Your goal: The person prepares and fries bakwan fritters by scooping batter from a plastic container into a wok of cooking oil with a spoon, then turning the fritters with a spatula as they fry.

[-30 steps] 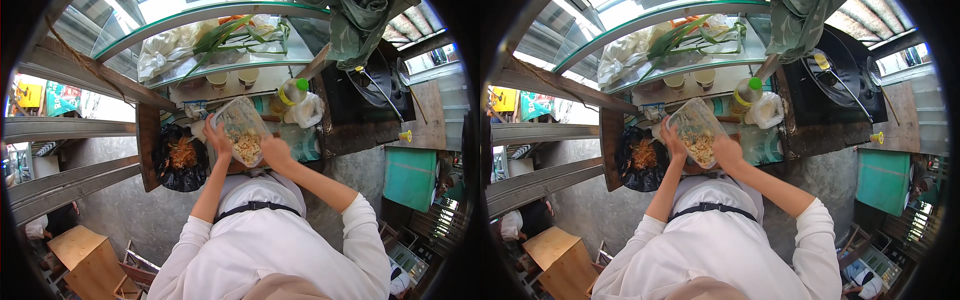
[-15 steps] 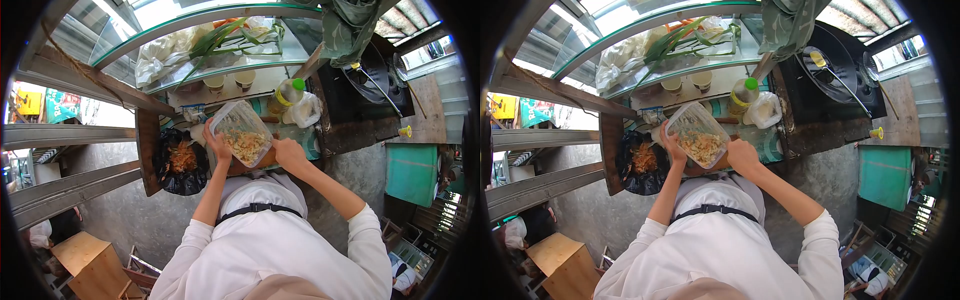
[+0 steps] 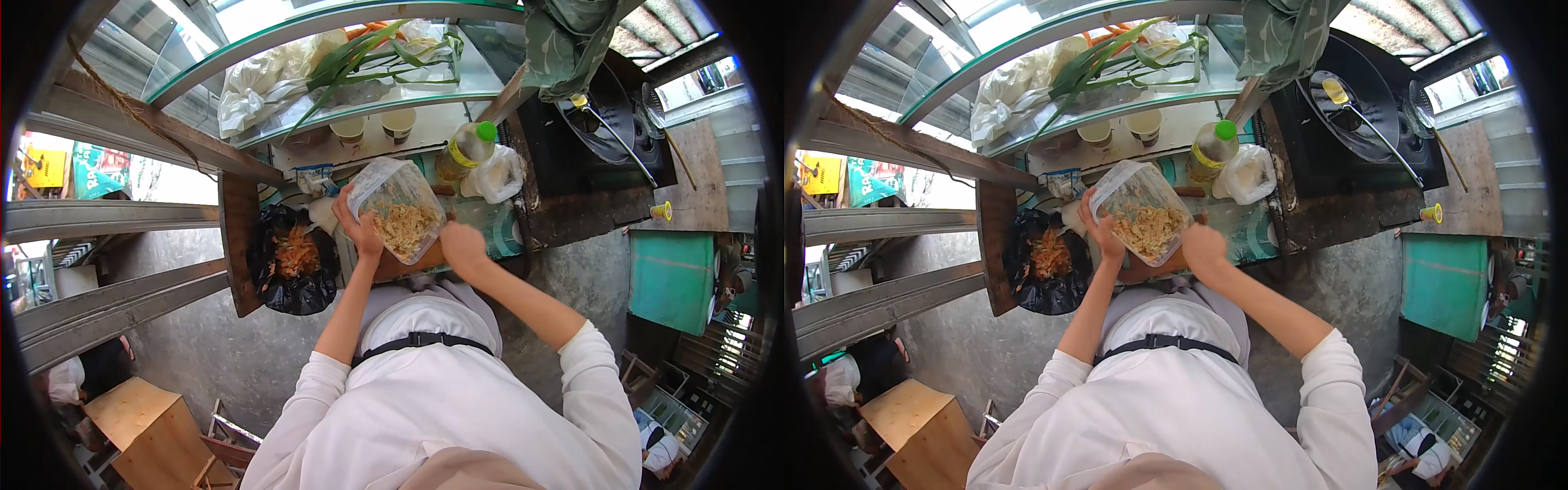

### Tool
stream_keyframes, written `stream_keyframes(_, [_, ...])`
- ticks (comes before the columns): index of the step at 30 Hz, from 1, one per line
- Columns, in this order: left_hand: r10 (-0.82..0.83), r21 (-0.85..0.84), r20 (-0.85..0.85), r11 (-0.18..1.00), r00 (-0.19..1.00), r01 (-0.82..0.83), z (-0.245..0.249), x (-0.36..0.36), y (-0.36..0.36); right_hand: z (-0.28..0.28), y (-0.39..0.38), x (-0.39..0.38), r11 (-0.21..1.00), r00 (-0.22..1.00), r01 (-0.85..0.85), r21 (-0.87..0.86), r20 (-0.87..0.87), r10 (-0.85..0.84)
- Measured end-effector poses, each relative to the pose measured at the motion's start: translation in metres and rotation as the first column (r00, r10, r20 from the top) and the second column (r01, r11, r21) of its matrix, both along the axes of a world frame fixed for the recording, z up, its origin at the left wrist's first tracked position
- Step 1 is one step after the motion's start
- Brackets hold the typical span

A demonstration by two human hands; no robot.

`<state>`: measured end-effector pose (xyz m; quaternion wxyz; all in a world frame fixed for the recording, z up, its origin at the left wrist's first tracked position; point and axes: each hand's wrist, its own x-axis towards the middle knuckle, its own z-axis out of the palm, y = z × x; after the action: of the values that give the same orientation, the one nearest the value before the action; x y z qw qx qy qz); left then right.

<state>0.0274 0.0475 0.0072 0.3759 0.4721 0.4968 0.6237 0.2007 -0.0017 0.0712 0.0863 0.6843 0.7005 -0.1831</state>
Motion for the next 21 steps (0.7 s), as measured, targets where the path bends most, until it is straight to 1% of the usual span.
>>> stream_keyframes(2, [-0.004,0.067,-0.013,0.998,1.0,0.005,0.0,0.003,0.001,-0.027,-0.016,-0.006,0.997,0.999,0.041,0.063,-0.038,-0.039])
stream_keyframes(3, [0.024,0.033,-0.002,0.999,1.0,-0.024,0.0,0.003,-0.001,-0.019,-0.014,-0.006,0.999,0.996,0.031,-0.034,-0.086,-0.034])
stream_keyframes(5, [0.065,-0.029,0.02,0.998,0.998,-0.064,-0.001,0.005,-0.001,-0.022,-0.019,-0.003,0.994,0.974,0.058,-0.091,-0.213,-0.076])
stream_keyframes(6, [0.085,-0.014,0.048,0.996,0.995,-0.085,-0.005,0.006,-0.002,-0.022,-0.02,0.0,0.99,0.957,0.077,-0.114,-0.269,-0.106])
stream_keyframes(8, [0.136,0.015,0.103,0.99,0.985,-0.138,-0.016,0.003,-0.004,-0.04,-0.023,-0.001,0.981,0.909,0.082,-0.174,-0.392,-0.145])
stream_keyframes(9, [0.139,0.007,0.104,0.99,0.985,-0.14,-0.016,0.002,-0.005,-0.049,-0.025,-0.004,0.976,0.877,0.074,-0.207,-0.453,-0.163])
stream_keyframes(11, [0.142,-0.013,0.105,0.99,0.984,-0.141,-0.017,0.003,-0.008,-0.063,-0.032,-0.006,0.981,0.796,0.033,-0.191,-0.588,-0.141])
stream_keyframes(12, [0.115,0.004,0.132,0.993,0.985,-0.116,-0.018,0.002,-0.01,-0.059,-0.031,-0.007,0.984,0.749,0.015,-0.179,-0.65,-0.13])
stream_keyframes(13, [0.088,0.025,0.16,0.995,0.983,-0.093,-0.019,0.001,-0.01,-0.053,-0.029,-0.006,0.925,0.683,0.094,-0.367,-0.652,-0.329])
stream_keyframes(14, [0.061,0.048,0.186,0.996,0.981,-0.071,-0.02,-0.002,-0.008,-0.046,-0.025,-0.004,0.826,0.598,0.153,-0.543,-0.615,-0.515])
stream_keyframes(15, [0.065,0.033,0.199,0.997,0.978,-0.073,-0.019,-0.005,-0.009,-0.039,-0.021,-0.004,0.689,0.499,0.186,-0.701,-0.536,-0.681])
stream_keyframes(18, [0.059,-0.016,0.246,0.998,0.968,-0.057,-0.018,-0.016,-0.011,-0.037,-0.018,0.002,0.431,0.299,0.067,-0.9,-0.394,-0.869])
stream_keyframes(20, [0.031,-0.049,0.293,0.999,0.956,-0.017,-0.016,-0.02,-0.014,-0.036,-0.021,0.004,0.401,0.276,0.018,-0.916,-0.381,-0.882])
stream_keyframes(21, [0.032,-0.042,0.281,0.999,0.959,-0.021,-0.017,-0.022,-0.015,-0.034,-0.021,0.004,0.388,0.267,-0.01,-0.922,-0.376,-0.887])
